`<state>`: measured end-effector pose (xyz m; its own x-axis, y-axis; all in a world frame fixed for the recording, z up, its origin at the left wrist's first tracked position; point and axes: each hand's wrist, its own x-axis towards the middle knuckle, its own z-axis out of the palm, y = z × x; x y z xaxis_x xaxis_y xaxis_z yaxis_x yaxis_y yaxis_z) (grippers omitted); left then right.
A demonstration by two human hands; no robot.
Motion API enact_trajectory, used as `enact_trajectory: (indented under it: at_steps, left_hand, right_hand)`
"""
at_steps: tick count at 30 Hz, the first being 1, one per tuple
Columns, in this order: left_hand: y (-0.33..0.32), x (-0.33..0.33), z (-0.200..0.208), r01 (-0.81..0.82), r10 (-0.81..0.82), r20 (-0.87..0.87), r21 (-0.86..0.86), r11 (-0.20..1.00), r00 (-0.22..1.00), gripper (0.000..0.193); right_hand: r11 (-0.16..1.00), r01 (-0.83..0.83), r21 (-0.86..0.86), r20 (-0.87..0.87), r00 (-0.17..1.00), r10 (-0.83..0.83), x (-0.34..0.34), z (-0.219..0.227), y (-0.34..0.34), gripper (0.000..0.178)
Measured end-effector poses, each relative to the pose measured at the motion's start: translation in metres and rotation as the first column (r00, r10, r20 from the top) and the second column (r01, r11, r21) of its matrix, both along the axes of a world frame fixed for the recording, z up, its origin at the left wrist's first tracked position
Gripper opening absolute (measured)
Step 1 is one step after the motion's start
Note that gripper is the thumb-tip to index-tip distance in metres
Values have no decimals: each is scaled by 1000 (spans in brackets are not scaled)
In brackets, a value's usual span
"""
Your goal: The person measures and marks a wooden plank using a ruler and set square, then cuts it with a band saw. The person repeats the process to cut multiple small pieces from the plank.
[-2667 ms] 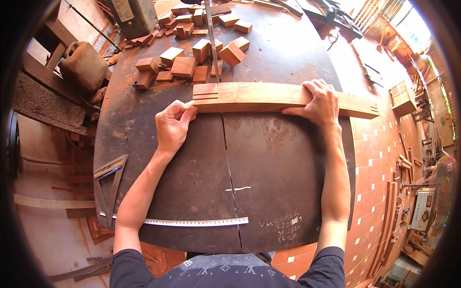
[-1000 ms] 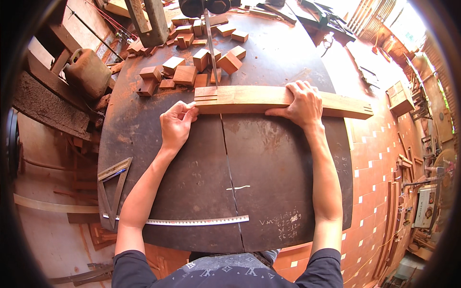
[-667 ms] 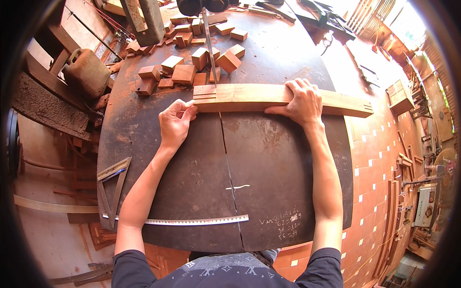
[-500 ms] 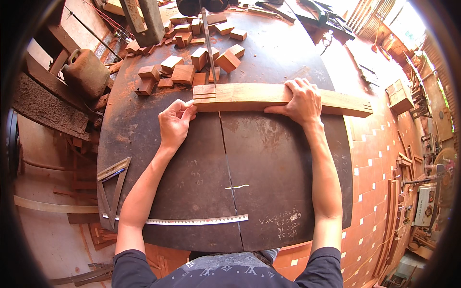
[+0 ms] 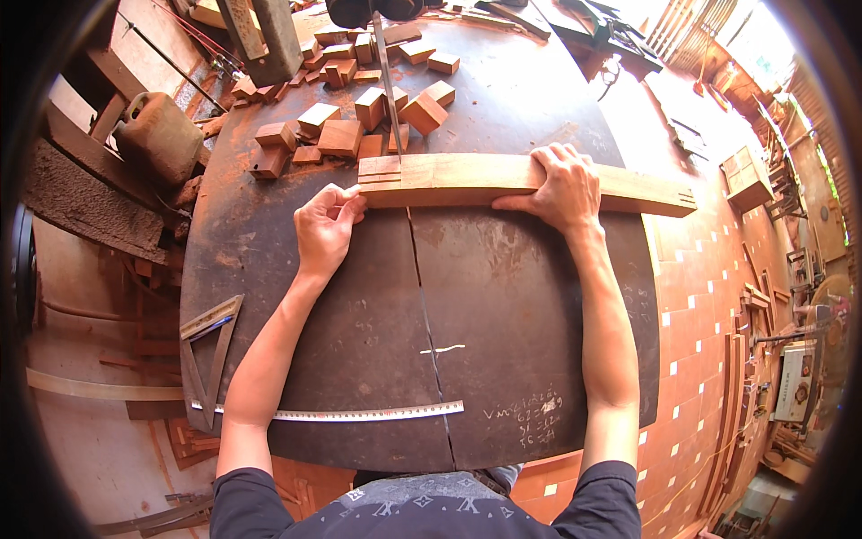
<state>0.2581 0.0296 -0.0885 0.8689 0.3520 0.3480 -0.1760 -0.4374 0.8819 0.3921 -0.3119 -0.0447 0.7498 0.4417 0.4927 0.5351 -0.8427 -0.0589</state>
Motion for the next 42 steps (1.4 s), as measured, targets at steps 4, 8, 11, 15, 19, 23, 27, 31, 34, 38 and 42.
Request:
enact_trajectory:
  at_steps: [4,8,11,15,19,23,27,31,34,38,42]
  left_hand:
    - [2,0,-1,3,-3,-2,7,1000,1000,9]
    - [1,2,-1,8,-8,-4,7,1000,1000,10]
    - [1,3,-1,5,-5,6,1,1000,1000,11]
    - [1,4,-2,-7,6,12,8,1000,1000,8]
    - [3,7,-10,-14,17,73,-37,999,997,3]
    - [0,3,-3,18,-18,0,-39,999,1000,12]
    - [0,-5,-7,-21,21,1,-25,999,1000,8]
    - [-1,-1,-9,-5,8,50,-64,998,999,8]
    - [-1,1,-10,-9,14,63,-83,997,998,7]
    - [0,1,-11,-22,25,39,-63,998,999,5]
    - [-4,3,-9,-35,38,49,-71,997,998,5]
  right_hand:
    - [1000,6,-17,8,1000,-6,2,-3,0,95]
    - [1000,6,-21,7,1000,-6,3,-1,0,97]
    - [1000,5,-19,2,1000,-5,4,-1,0,97]
    - [1000,10,-25,6,1000,-9,4,-2,0,98]
    - [1000,8,-18,-5,1000,-9,5,-1,3,98]
    - [1000,14,-8,-18,1000,-15,1,2,1,96]
    - [1000,-17,6,-24,1000,17,0,1,-1,93]
    - [1000,-15,-4,-5,1000,15,1,0,-1,94]
    - [1000,-3,-12,-5,1000,3,1,0,0,95]
    - [1000,-7,-4,-7,1000,7,0,0,0,95]
    - [1000,-3,-1,-20,1000,3,0,2,1,96]
